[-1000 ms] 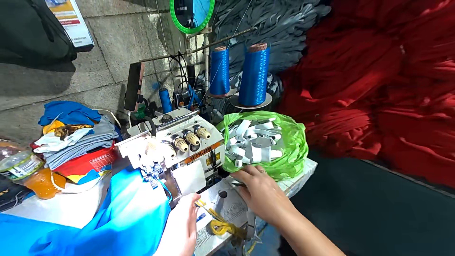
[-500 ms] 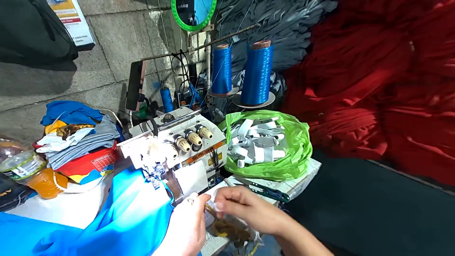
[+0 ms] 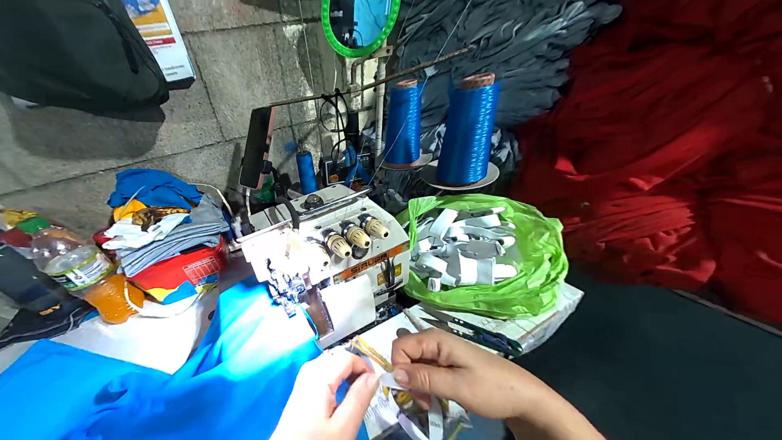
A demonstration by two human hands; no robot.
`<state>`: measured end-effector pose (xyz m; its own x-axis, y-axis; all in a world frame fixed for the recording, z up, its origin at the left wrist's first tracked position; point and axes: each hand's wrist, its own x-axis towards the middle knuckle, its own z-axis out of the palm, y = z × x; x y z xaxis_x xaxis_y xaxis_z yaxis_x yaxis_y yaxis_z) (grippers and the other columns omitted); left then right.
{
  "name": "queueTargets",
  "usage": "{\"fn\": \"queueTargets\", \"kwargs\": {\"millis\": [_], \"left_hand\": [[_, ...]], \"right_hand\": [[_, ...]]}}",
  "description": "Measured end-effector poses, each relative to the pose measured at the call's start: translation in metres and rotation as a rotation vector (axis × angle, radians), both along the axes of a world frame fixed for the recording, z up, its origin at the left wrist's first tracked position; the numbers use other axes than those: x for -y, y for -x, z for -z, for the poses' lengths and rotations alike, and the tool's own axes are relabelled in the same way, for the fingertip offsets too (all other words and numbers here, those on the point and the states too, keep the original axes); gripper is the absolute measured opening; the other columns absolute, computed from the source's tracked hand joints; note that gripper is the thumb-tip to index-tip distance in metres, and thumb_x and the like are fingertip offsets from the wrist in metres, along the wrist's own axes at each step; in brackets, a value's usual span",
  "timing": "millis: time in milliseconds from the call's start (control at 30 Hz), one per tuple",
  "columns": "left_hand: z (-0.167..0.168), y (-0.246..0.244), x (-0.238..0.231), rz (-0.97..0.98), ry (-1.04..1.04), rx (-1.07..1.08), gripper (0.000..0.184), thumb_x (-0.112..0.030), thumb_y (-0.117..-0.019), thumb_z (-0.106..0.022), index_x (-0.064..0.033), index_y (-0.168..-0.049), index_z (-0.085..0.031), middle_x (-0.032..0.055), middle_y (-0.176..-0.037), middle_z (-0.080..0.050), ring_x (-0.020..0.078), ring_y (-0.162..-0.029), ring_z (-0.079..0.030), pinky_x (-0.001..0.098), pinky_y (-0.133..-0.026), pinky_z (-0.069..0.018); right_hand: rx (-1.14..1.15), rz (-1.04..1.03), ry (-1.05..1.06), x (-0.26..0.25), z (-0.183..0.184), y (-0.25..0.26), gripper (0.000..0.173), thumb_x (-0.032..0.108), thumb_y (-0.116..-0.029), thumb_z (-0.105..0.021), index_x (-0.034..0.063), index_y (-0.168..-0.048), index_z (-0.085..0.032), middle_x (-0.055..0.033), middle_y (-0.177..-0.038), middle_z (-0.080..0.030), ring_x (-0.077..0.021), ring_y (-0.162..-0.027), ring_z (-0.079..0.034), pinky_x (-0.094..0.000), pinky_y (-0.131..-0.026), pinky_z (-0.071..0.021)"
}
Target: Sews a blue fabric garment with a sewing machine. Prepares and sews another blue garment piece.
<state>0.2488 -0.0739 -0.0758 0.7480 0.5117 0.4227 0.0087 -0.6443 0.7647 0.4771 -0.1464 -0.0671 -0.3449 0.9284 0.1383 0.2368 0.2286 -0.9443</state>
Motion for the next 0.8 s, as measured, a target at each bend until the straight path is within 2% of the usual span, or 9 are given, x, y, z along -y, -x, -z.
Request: {"fn": "queueTargets", "kwargs": {"millis": [67, 167, 200, 333, 467, 533, 667, 767, 800], "left_hand": [[-0.008, 0.016, 0.006, -0.025, -0.009, -0.065, 0.023, -0.008, -0.1003, -0.055, 0.0075, -0.094, -0.07, 0.015, -0.084, -0.068, 0.0122, -0.079, -0.064, 0.0234, -0.076, -0.0513], [-0.016, 0.039, 0.012, -0.08, 0.057, -0.082, 0.022, -0.006, -0.0994, -0.054, 0.007, -0.091, -0.069, 0.0113, -0.081, -0.066, 0.0068, -0.075, -0.06, 0.0192, -0.072, -0.0486], [-0.018, 0.046, 0.014, -0.096, 0.073, -0.079, 0.021, -0.006, -0.0991, -0.054, 0.0066, -0.09, -0.069, 0.01, -0.08, -0.066, 0.0048, -0.074, -0.06, 0.0177, -0.071, -0.0483], [-0.028, 0.068, 0.02, -0.148, 0.11, -0.066, 0.021, -0.005, -0.0978, -0.055, 0.0067, -0.088, -0.07, 0.0085, -0.08, -0.066, 0.0021, -0.074, -0.059, 0.0162, -0.071, -0.0484], [-0.034, 0.086, 0.029, -0.121, 0.144, -0.047, 0.02, -0.003, -0.0977, -0.057, 0.01, -0.089, -0.069, 0.0102, -0.081, -0.066, 0.0017, -0.075, -0.06, 0.0159, -0.072, -0.0484], [-0.036, 0.095, 0.033, -0.09, 0.217, -0.003, 0.019, -0.001, -0.0977, -0.055, 0.0093, -0.09, -0.068, 0.0066, -0.081, -0.066, -0.0003, -0.076, -0.06, 0.0156, -0.073, -0.0496], [-0.02, 0.11, 0.031, -0.109, 0.41, 0.128, 0.016, -0.001, -0.0997, -0.052, -0.0038, -0.093, -0.067, -0.0077, -0.087, -0.068, -0.0026, -0.081, -0.065, 0.0196, -0.078, -0.0552], [-0.011, 0.108, 0.037, -0.123, 0.398, 0.116, 0.011, 0.001, -0.0949, -0.06, 0.0062, -0.099, -0.069, -0.0006, -0.094, -0.068, -0.0023, -0.085, -0.062, 0.018, -0.079, -0.0529], [-0.008, 0.107, 0.039, -0.105, 0.4, 0.125, 0.01, 0.0, -0.0938, -0.062, 0.0066, -0.099, -0.068, -0.0002, -0.095, -0.069, -0.002, -0.087, -0.063, 0.0184, -0.079, -0.0526]], "right_hand": [[0.013, -0.032, 0.008, -0.003, 0.0, 0.011, 0.025, 0.027, -0.1031, -0.053, 0.013, -0.084, -0.06, 0.0127, -0.068, -0.056, 0.0062, -0.061, -0.054, -0.0135, -0.058, -0.0444], [0.014, -0.086, -0.019, -0.006, 0.002, 0.03, 0.031, 0.032, -0.1045, -0.053, 0.0042, -0.106, -0.067, 0.0075, -0.077, -0.06, 0.0044, -0.067, -0.056, -0.0148, -0.063, -0.0478], [0.016, -0.095, -0.031, -0.006, 0.001, 0.039, 0.033, 0.033, -0.1041, -0.055, 0.0034, -0.109, -0.068, 0.0069, -0.079, -0.062, 0.0049, -0.068, -0.056, -0.0144, -0.064, -0.0482], [0.007, -0.07, -0.096, -0.008, -0.004, 0.07, 0.024, 0.025, -0.1001, -0.063, 0.0024, -0.097, -0.071, 0.0052, -0.077, -0.063, 0.0069, -0.064, -0.05, -0.0116, -0.059, -0.0407], [-0.036, -0.096, -0.161, -0.009, -0.005, 0.088, 0.019, 0.018, -0.0989, -0.064, 0.0026, -0.09, -0.069, 0.007, -0.073, -0.057, 0.0092, -0.062, -0.044, -0.0087, -0.057, -0.0349], [-0.092, -0.129, -0.139, -0.007, -0.006, 0.093, 0.016, 0.015, -0.0981, -0.064, 0.0025, -0.089, -0.068, 0.0076, -0.073, -0.057, 0.0092, -0.063, -0.045, -0.0092, -0.057, -0.0354], [-0.266, -0.191, -0.034, -0.003, 0.0, 0.1, 0.01, 0.015, -0.0993, -0.062, 0.0108, -0.092, -0.066, 0.0136, -0.077, -0.061, 0.0088, -0.069, -0.054, -0.0117, -0.063, -0.045], [-0.262, -0.146, -0.012, -0.002, 0.004, 0.109, 0.009, 0.011, -0.0979, -0.062, 0.0097, -0.089, -0.066, 0.0127, -0.076, -0.06, 0.0084, -0.067, -0.054, -0.0115, -0.062, -0.0445], [-0.248, -0.136, -0.016, -0.002, 0.005, 0.112, 0.01, 0.011, -0.0975, -0.062, 0.0086, -0.089, -0.066, 0.012, -0.076, -0.06, 0.0084, -0.067, -0.054, -0.0114, -0.062, -0.0445]]}}
